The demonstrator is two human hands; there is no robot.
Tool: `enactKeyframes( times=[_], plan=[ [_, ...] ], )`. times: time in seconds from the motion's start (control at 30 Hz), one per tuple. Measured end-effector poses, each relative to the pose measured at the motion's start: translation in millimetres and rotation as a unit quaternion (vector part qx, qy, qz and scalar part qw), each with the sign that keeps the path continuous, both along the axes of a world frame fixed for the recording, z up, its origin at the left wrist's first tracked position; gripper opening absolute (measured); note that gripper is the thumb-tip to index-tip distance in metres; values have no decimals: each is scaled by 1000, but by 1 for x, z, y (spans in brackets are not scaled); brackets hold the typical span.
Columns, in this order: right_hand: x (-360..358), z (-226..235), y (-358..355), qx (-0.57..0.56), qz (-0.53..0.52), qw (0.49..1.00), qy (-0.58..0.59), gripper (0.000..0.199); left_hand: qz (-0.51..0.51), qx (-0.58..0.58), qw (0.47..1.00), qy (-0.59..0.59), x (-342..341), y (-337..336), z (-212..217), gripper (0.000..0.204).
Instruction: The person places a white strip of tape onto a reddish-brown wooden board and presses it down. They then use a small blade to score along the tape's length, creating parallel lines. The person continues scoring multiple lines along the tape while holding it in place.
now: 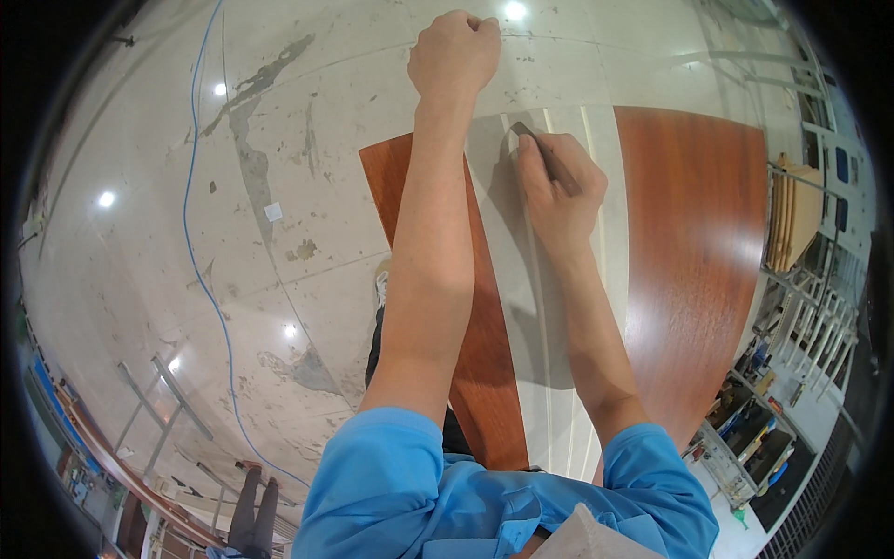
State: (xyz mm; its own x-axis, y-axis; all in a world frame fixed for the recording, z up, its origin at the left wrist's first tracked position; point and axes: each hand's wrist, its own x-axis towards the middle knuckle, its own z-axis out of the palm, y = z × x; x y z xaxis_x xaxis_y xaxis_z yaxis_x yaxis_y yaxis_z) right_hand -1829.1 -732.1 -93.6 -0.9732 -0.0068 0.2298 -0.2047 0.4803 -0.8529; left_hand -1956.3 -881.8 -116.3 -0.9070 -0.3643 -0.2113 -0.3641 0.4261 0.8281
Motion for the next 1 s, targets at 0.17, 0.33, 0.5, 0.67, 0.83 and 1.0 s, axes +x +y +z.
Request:
enactKeyframes(
  times=[0.17, 0.33, 0.5, 0.67, 0.83, 1.0],
  plan=[
    [3, 2, 2, 16, 7, 1000, -7, 9, -3, 2, 1000, -2, 1, 0, 2, 33],
    [2, -1, -1, 12, 1, 1000, 22, 9, -14, -9, 1000, -2, 0, -5, 4, 44],
    [3, -3, -2, 8, -5, 1000, 26, 9, -17, -16, 1000, -5, 0, -6, 7, 45],
    [5, -3, -1, 19, -4, 999, 33, 9, -22, -8, 1000, -9, 0, -7, 7, 45],
    [7, -5, -1, 15, -7, 999, 35, 9, -25, -17, 999, -16, 0, -7, 10, 45],
    [11, -6, 1, 10, -5, 1000, 23, 8, -27, -14, 999, -13, 3, -6, 14, 44]
  ],
)
